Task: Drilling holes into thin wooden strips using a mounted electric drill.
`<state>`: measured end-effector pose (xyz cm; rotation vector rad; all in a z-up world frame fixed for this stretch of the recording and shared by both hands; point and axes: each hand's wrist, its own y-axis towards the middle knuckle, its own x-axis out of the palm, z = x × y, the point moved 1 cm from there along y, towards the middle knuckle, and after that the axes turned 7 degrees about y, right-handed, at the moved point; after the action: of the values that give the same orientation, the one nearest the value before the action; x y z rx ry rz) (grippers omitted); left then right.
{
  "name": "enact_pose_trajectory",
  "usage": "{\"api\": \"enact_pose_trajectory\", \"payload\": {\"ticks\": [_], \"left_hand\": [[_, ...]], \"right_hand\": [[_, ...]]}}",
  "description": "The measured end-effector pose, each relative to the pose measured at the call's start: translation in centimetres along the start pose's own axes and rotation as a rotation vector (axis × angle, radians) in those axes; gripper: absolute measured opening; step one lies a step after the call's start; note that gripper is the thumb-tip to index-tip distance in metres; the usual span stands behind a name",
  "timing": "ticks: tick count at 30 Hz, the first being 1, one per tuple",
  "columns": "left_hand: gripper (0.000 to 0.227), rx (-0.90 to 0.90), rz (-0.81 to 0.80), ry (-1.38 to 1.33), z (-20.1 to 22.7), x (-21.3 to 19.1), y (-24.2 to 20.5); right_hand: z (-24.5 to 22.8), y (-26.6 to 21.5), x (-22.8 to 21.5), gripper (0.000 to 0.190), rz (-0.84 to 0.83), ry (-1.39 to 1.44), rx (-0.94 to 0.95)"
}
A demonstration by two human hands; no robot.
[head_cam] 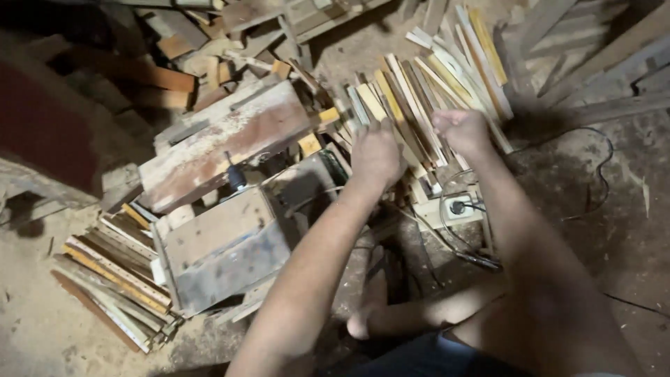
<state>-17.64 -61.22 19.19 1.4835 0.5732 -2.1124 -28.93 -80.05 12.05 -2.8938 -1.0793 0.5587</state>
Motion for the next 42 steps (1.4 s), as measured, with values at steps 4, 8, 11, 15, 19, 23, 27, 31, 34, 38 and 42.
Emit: {"api": "enact_pose_trajectory", "payload": {"ticks": [4,8,11,15,19,23,27,31,34,38,42], "left_hand": [[0.056,-0.006,-0.14,-0.013,1.4,5.7,1.3],[0.063,-0.015,-0.269,0.025,2.3,9.0,2.7],[0.066,-0.02,-0.329,0.049,2.2,11.0,3.5],[0.067,-0.041,-0.362,0.052,1.8,12.4,3.9],[0.067,-0.057,-0.381,0.016,1.7,12.9,4.4],[0.067,-0.051,-0.397,-0.014,1.4,15.0,5.0],[0.066,-0.045,-0.366,-0.026,0.8,17.5,5.9],[0.066,-0.066,-0.369,-0.058,1.0,16.6,5.5],[0.065,-0.086,-0.372,-0.06,1.0,17.1,5.9],[0.063,-0.08,-0.343,-0.119,1.2,16.4,5.5],[0.06,-0.063,-0.285,-0.157,1.1,16.4,5.3]], "right_hand": [[6.0,-0.9,-0.8,0.024,0.084,0.007,0.106],[18.4,4.2,1.2,0.031,0.189,-0.204,0.278],[21.3,5.9,2.8,0.034,0.207,-0.236,0.326],[19.7,6.4,3.8,0.036,0.253,-0.254,0.348],[17.3,7.0,3.2,0.043,0.317,-0.33,0.405],[23.4,9.5,3.4,0.049,0.262,-0.39,0.478],[22.7,9.5,2.4,0.034,0.41,-0.324,0.324],[25.4,11.3,2.4,0.046,0.299,-0.419,0.426],[29.3,13.4,1.9,0.036,0.337,-0.425,0.417],[27.7,12.9,1.2,0.029,0.382,-0.284,0.483],[24.0,11.6,0.2,0.029,0.278,-0.305,0.468]]}}
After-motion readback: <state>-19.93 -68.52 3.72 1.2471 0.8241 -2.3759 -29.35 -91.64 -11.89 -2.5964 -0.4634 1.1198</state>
